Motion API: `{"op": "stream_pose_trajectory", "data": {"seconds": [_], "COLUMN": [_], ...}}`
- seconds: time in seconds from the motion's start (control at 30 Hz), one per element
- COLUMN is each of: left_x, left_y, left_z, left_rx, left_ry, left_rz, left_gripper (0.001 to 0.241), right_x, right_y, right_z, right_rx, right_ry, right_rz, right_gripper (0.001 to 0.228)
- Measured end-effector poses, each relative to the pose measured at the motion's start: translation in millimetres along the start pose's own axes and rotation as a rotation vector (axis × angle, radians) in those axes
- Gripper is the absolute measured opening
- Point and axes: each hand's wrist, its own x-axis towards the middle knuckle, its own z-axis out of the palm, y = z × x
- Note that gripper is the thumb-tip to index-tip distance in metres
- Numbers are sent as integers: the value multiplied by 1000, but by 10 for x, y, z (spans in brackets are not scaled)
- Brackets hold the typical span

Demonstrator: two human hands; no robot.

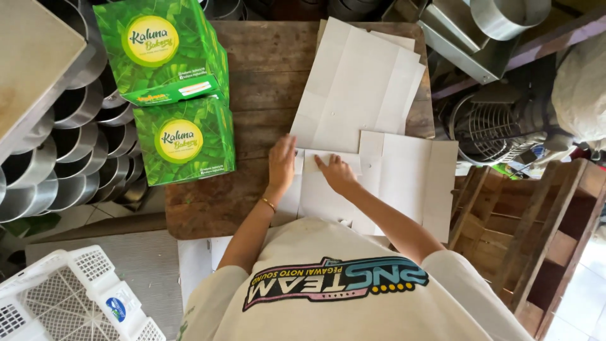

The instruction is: The recorder is folding flat cardboard bakery boxes into their final assembly.

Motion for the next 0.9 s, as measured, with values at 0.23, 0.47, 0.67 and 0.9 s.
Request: {"op": "stream_pose_trajectory", "data": {"seconds": [0.23, 0.47, 0.67, 0.9], "left_x": [-291, 260, -39, -209], "left_y": [-74, 353, 443, 428], "left_z": [661, 96, 48, 25], "left_rx": [10, 289, 330, 319], "left_ry": [-274, -871, -900, -722], "left_rz": [277, 128, 80, 71], "left_gripper": [44, 57, 78, 91], "right_x": [149, 22, -216, -84], "right_y": [34, 292, 512, 1653], "right_z": [-138, -717, -340, 281], "right_rx": [68, 368, 536, 517], "right_ry": [-213, -406, -373, -66], "right_rz": [-44, 5, 215, 356], "right_gripper": [71, 77, 66, 76]}}
